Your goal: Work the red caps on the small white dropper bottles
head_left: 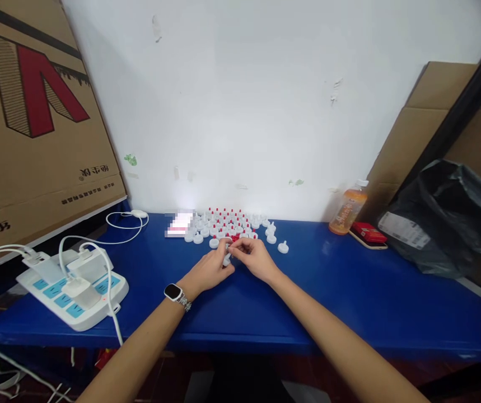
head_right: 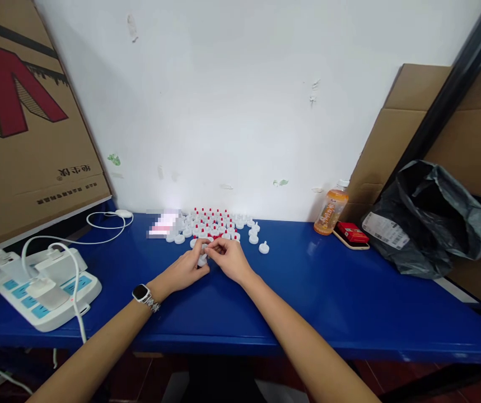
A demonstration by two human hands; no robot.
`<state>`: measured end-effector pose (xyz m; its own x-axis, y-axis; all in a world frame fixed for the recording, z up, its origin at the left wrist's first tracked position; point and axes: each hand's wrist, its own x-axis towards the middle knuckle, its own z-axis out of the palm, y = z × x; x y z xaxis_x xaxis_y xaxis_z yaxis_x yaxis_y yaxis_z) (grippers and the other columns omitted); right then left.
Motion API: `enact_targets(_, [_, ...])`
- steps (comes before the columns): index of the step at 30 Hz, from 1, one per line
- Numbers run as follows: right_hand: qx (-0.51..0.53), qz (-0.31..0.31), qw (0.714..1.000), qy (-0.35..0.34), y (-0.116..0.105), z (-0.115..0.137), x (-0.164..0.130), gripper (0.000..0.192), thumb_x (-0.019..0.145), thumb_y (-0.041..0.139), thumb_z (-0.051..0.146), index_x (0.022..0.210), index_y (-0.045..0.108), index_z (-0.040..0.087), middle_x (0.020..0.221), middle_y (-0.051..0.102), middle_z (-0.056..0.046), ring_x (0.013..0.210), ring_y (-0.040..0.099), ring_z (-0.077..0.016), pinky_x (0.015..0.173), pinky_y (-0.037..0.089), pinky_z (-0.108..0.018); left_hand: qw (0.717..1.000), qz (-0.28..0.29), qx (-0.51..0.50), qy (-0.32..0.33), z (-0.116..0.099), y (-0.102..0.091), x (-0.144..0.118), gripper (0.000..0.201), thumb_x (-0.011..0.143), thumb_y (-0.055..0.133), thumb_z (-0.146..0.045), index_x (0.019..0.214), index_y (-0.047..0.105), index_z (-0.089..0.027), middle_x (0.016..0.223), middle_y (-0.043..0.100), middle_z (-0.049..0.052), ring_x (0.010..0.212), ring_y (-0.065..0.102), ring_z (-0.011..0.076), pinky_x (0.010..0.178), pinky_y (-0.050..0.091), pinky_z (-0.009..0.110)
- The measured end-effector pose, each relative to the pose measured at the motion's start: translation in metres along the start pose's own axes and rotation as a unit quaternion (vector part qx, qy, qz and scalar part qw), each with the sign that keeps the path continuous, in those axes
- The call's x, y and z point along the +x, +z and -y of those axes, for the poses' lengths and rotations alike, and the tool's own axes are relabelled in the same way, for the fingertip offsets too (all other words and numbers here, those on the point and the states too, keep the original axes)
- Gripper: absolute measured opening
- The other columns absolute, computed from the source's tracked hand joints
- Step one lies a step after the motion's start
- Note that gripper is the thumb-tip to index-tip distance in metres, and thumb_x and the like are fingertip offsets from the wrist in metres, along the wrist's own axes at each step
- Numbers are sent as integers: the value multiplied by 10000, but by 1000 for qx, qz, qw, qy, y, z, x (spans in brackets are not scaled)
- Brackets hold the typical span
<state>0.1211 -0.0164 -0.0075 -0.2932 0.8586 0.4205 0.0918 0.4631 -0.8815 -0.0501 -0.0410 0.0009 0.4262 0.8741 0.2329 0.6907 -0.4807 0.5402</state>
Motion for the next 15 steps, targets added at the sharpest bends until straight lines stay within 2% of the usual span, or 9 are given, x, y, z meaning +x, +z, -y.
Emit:
enact_targets(6, [88, -76, 993, 21, 15, -2, 0, 278, 751, 737, 433, 719, 587, 201, 671, 625, 0, 604, 570, -145, 597, 467, -278, 998, -21, -60, 22, -3, 0, 0, 538, 822, 490, -199, 1336, 333, -193, 859, 623, 26, 748, 634, 209, 657, 438, 274])
enact_targets(11, [40, -81, 996, 1, 22, 2, -2, 285, 801, 675, 436, 687, 543, 211, 668, 593, 3, 608, 532, -145, 582, 438, -271, 995, -33, -96, 23, -4, -2, -1, 593, 834, 494, -197, 1387, 278, -189, 968, 637, 48, 811, 634, 191, 742, 467, 288])
enact_targets(15, [11, -74, 997, -7, 23, 2, -4, 288, 825, 642, 414, 668, 505, 215, 636, 547, 16, 585, 486, -135, 559, 401, -260, 995, -26, -99, 16, -3, -1, -2, 588, 850, 501, -216, 1394, 279, -193, 886, 635, 22, 751, 623, 184, 712, 468, 286])
